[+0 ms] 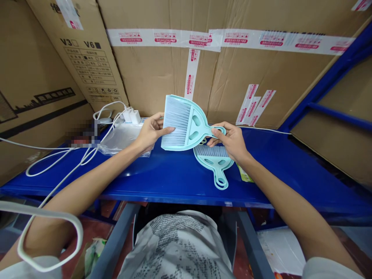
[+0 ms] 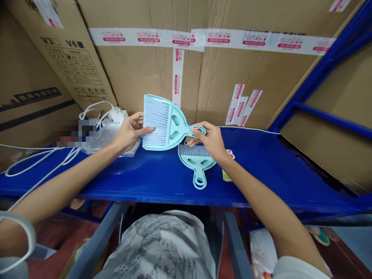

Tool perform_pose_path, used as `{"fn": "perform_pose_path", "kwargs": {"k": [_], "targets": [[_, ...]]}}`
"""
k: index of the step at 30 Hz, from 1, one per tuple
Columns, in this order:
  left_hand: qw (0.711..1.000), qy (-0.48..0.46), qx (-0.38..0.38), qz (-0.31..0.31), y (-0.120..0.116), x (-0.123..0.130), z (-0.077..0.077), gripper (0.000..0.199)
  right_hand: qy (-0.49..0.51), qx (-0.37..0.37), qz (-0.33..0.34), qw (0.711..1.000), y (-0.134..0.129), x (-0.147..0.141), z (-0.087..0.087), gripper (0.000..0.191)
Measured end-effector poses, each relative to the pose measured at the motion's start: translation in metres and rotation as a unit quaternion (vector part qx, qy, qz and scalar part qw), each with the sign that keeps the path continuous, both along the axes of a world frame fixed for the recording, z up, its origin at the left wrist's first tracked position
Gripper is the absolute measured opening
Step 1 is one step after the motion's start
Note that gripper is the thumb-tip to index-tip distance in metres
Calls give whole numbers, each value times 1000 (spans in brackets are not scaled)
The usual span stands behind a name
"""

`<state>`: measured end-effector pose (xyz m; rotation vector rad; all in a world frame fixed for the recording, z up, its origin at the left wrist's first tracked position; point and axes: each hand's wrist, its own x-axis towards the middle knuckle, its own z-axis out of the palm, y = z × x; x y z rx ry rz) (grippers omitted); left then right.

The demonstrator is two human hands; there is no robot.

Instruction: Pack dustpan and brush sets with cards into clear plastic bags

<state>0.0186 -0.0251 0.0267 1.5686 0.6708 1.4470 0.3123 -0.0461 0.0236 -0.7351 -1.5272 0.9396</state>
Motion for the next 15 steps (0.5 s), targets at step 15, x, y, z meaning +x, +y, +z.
{"fn": "perform_pose_path", "kwargs": {"k": [15], "targets": [[1000,7,-4,9,1,-2,-3,56,5,-31,-15,999,-4,-1,3,49]]}}
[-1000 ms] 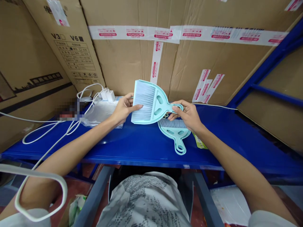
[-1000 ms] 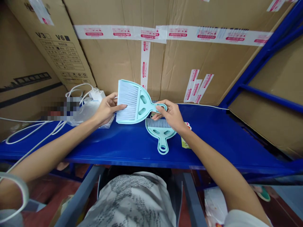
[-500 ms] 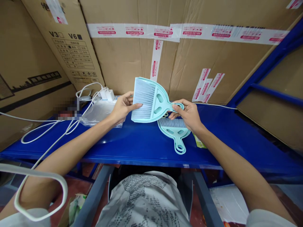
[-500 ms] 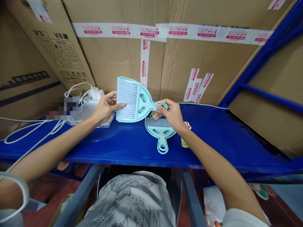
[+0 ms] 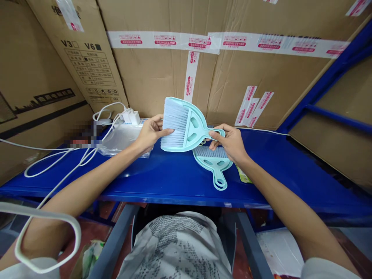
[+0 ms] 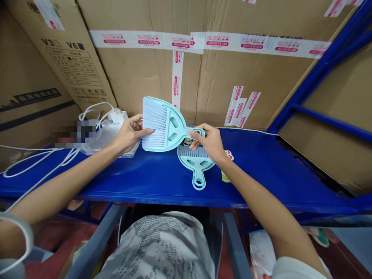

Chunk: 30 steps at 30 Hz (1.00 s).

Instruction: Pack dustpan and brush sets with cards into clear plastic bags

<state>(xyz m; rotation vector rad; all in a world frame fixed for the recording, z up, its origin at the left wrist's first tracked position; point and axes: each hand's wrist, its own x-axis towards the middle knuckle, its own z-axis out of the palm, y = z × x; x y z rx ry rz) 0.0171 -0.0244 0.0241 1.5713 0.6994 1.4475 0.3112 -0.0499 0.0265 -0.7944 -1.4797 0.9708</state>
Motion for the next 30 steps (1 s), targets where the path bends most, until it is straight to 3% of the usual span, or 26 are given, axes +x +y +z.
{"fn": "perform_pose_path", "kwargs": {"k": [9,13,20,22,25,28,30], "targets": [[999,17,-32,-9,-1,1,-2,56,-42,-32,43,998,1,-4,-11,55],[993,46,-83,-68,4,-13,8,62,-73,-57,94,991,-9,-7,-4,52],[964,154,-140,-163,23,-50,20,49,-137,-105,187,967,-38,-23,-1,49],[949,189,-159,-197,27,-55,19,47,-191,-77,189,960,-38,-21,0,44],[913,268,-179,-251,28,-57,16,42,-299,31,144,943,-31,-10,9,48],[885,332,-148,-290,26,-51,9,36,-426,144,109,886,-30,8,20,45],[892,339,-106,-279,24,-44,3,33,-497,192,111,839,-40,23,21,58]]}}
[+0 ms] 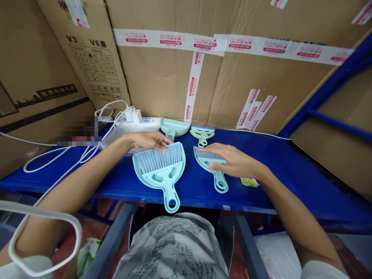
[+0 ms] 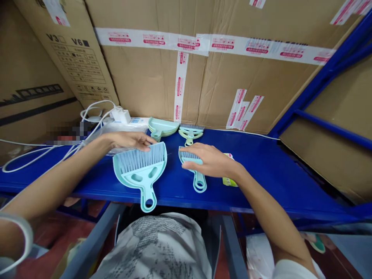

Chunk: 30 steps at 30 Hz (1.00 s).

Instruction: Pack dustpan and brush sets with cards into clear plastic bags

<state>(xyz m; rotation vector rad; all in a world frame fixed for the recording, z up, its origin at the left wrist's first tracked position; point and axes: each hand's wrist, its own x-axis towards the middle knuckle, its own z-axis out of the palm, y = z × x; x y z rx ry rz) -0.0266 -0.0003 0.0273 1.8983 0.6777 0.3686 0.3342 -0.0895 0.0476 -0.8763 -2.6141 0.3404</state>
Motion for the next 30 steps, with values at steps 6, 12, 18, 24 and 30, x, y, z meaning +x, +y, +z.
{"fn": "perform_pose_path", "kwargs": {"k": [6,12,18,24,30], "targets": [[986,-15,160,40,2,16,-17,31,-137,102,-7,985,-45,43,-30,130],[976,-37,189,102,1,24,-26,35,-152,166,-24,974,-50,42,-62,90],[966,-61,213,134,-3,28,-28,27,-109,265,-6,958,-52,37,-79,71],[948,-29,297,110,-10,33,-21,20,-131,322,22,937,-56,34,-75,57],[935,63,348,36,-21,30,-6,32,-123,316,27,940,-49,36,-77,61]]}}
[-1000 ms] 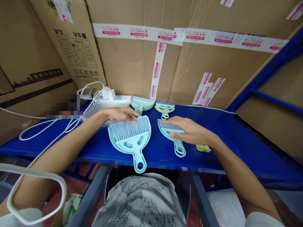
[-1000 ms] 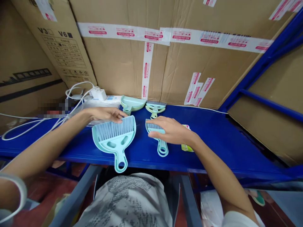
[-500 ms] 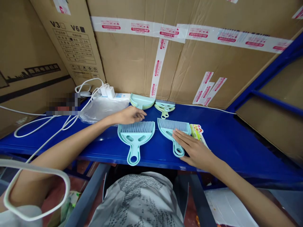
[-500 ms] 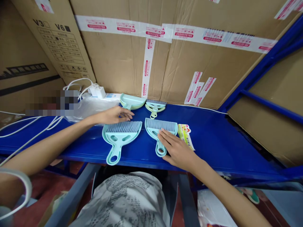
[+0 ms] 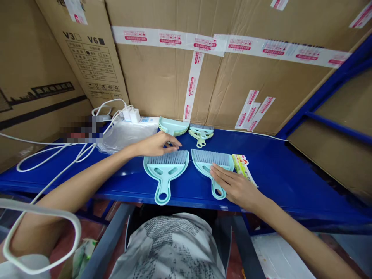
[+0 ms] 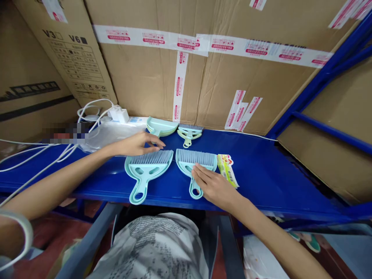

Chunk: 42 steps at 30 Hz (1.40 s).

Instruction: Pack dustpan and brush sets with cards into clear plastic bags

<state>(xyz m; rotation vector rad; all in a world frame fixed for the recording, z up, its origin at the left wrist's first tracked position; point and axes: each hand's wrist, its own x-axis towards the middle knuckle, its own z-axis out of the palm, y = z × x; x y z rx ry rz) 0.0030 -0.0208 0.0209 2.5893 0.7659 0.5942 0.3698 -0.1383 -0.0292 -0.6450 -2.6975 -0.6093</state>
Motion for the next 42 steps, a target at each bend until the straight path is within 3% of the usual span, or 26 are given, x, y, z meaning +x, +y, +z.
{"fn": "perform_pose_path", "kwargs": {"k": [2,5,7,13,16,18,20,22,24,27,31,34,37,42], "targets": [[996,73,4,-41,-5,-5,4,52,8,-28,-8,1000,4,2,0,62],[978,193,3,-80,-14,-14,7,106,13,-83,-23,996,11,6,4,65],[963,256,-9,-87,-18,-17,7,127,15,-126,-31,991,13,11,10,68],[953,284,-75,-72,-12,-16,1,132,9,-308,-51,950,16,19,49,97],[953,280,-94,-72,-4,-16,-3,133,26,-384,-75,920,39,16,83,87],[956,269,-89,-74,-1,-18,-5,132,50,-378,-124,916,68,19,102,68],[960,259,-77,-72,2,-20,-6,130,51,-362,-199,909,101,32,111,62],[963,251,-65,-73,5,-23,-8,128,32,-362,-270,892,129,51,109,63],[968,236,-50,-74,7,-24,-8,125,14,-383,-298,874,145,73,97,66],[980,178,-15,-91,6,-22,-3,106,6,-420,-295,858,150,94,76,69],[983,110,-17,-145,-22,-12,18,32,1,-432,-286,856,149,97,64,60],[968,145,-61,-195,-57,-4,31,29,14,-443,-271,855,154,97,65,53],[962,197,-16,-187,-84,1,33,34,43,-456,-271,847,156,101,68,52],[958,215,45,-184,-88,6,28,29,150,-474,-264,827,140,108,86,56]]}}
